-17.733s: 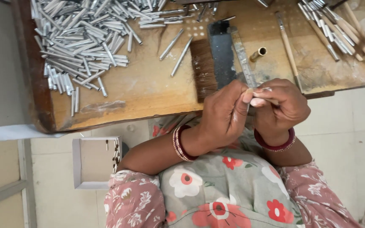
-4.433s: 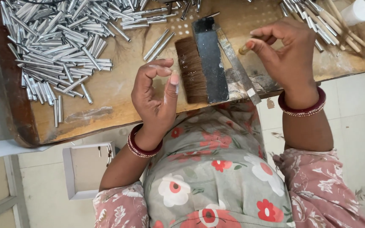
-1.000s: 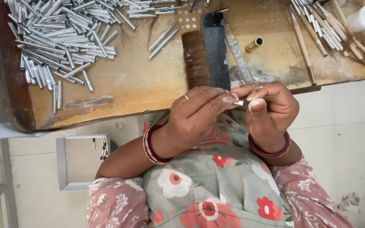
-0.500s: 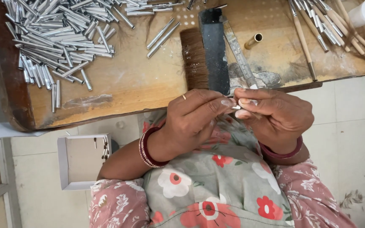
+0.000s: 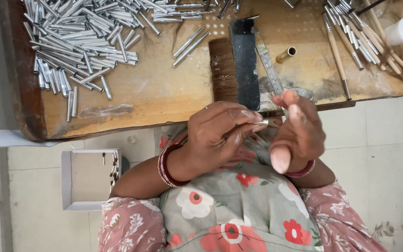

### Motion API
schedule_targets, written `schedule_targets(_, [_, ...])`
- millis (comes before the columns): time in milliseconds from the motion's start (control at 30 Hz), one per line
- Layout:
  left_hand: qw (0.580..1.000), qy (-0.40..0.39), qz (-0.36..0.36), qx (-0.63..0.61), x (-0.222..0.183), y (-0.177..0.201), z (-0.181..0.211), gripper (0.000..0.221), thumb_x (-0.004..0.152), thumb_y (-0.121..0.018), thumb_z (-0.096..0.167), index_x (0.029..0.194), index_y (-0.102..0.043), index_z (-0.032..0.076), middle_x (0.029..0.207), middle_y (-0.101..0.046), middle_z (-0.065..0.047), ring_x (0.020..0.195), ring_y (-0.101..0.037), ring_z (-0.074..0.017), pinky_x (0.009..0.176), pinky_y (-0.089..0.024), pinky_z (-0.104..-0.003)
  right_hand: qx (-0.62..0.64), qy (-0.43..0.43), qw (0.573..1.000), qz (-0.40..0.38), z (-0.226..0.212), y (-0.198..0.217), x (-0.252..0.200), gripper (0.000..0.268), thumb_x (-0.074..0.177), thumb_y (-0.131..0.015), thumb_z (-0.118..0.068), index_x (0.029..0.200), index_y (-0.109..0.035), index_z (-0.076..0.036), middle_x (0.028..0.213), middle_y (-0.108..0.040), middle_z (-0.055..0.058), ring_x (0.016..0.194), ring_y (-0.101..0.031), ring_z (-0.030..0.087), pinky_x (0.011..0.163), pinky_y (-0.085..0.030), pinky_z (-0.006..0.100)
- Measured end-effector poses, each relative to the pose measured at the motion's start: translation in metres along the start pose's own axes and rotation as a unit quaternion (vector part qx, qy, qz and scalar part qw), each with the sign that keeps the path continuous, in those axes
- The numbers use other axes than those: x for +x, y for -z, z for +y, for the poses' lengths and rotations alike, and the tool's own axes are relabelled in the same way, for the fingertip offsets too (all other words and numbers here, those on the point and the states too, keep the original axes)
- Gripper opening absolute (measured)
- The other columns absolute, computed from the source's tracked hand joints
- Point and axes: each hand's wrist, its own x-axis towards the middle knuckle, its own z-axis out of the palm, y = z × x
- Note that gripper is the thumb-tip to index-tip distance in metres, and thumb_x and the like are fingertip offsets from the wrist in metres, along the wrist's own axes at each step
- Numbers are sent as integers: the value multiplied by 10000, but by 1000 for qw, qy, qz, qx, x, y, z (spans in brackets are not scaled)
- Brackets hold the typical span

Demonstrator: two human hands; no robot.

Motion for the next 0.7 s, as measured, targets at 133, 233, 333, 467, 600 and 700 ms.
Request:
schedule_targets(133, [1000,14,-9,-27,-5,-1,3,191,920,-776,-35,1092,-722,29,1091,-734,-92,957,-747,-212,832,-629,-293,-87,107,990,12,8,-8,-11,813,1091,-211,-631,1396,-422,93,1381,-532,301,1226,-566,432,1042,-500,521])
schedule_targets(233, [999,17,-23,-41,-6,-1,2,204,923,-730,-45,1114,-725,26,1117,-739,-103,974,-751,-216,846,-632,-294,-105,122,987,-12,5,-5,-13,675,1114,-289,-543,1308,-502,67,1407,-542,281,1264,-564,462,1058,-508,543])
schedule_targets(333, [995,44,-58,-68,-4,-1,2,200,947,-700,-17,1141,-733,16,1095,-736,-125,973,-754,-227,850,-618,-290,-128,31,991,-18,1,13,-26,393,1091,-545,-340,1154,-646,34,1290,-599,267,1178,-644,448,992,-588,505])
schedule_targets(467, [992,85,-57,-78,-7,-14,0,189,1019,-714,71,1200,-718,19,1097,-746,-123,982,-757,-210,861,-600,-265,-109,33,992,59,7,11,-12,236,969,-738,-240,969,-671,-14,1185,-587,224,943,-643,199,798,-534,336])
schedule_targets(600, [842,171,-220,-462,-6,-27,14,763,1101,-420,626,1602,-217,87,1465,-528,-139,1301,-540,-215,1146,-476,-359,7,-22,963,268,36,21,-12,320,1122,-619,-323,1041,-573,-17,1275,-561,114,1070,-616,225,856,-541,339])
schedule_targets(700, [677,195,-332,-627,-36,-74,17,901,1063,-250,757,1661,-27,121,1524,-438,-115,1407,-450,-202,1237,-348,-398,40,-32,960,277,49,34,-17,337,1153,-548,-309,1060,-546,15,1201,-599,154,1067,-600,248,851,-510,354])
